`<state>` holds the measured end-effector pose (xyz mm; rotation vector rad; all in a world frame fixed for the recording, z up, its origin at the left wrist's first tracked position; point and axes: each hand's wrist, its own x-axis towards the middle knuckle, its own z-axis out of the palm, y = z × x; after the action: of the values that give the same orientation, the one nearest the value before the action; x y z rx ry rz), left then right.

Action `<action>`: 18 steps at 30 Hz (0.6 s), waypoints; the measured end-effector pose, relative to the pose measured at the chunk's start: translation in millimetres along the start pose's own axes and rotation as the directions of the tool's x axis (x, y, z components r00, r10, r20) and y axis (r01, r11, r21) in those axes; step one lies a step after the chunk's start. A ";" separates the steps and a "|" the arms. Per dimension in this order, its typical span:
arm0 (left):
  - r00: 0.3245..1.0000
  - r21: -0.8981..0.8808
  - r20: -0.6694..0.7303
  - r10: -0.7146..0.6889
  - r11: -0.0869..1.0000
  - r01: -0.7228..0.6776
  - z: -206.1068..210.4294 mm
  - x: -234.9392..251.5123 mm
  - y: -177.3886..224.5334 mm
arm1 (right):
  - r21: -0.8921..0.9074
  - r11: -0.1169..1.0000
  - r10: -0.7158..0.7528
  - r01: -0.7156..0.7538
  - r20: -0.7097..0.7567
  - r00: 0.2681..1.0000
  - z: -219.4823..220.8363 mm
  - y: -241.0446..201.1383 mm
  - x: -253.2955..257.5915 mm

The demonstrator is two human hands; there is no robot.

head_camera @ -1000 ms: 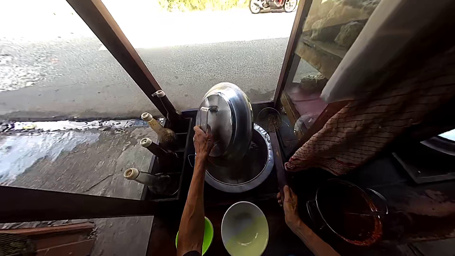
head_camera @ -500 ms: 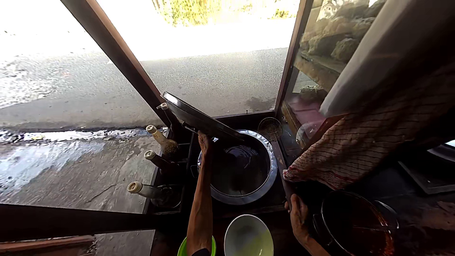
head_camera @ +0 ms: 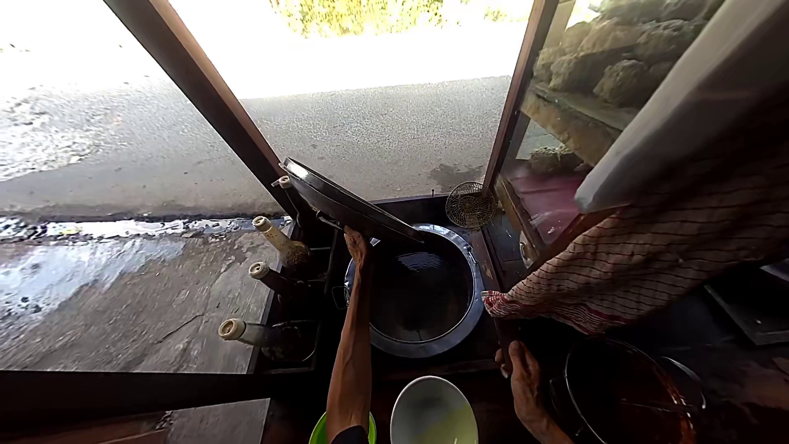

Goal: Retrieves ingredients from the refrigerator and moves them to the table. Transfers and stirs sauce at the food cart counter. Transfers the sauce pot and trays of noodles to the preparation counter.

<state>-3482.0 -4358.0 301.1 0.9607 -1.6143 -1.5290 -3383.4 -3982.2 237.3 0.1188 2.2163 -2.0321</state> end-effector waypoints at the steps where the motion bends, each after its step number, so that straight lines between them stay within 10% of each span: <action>1: 1.000 -0.010 0.005 -0.024 1.000 0.024 2.1 3.4 -1.0 | 0.070 0.996 0.053 -0.053 0.002 0.999 0.3 0.2 -0.5; 8: 0.992 -0.048 -0.016 -0.124 0.991 0.123 25.9 19.6 -1.1 | 0.244 0.872 0.409 -0.424 0.112 0.906 -9.3 21.5 10.2; 18: 0.964 -0.112 -0.142 -0.226 0.971 0.211 57.7 11.2 29.1 | 0.039 0.928 0.369 -0.370 0.038 0.929 -13.8 23.6 -4.2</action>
<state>-3539.5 -4339.6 327.0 1.2046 -1.3499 -1.6194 -3376.3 -3966.3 215.8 0.4705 1.9488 -1.8602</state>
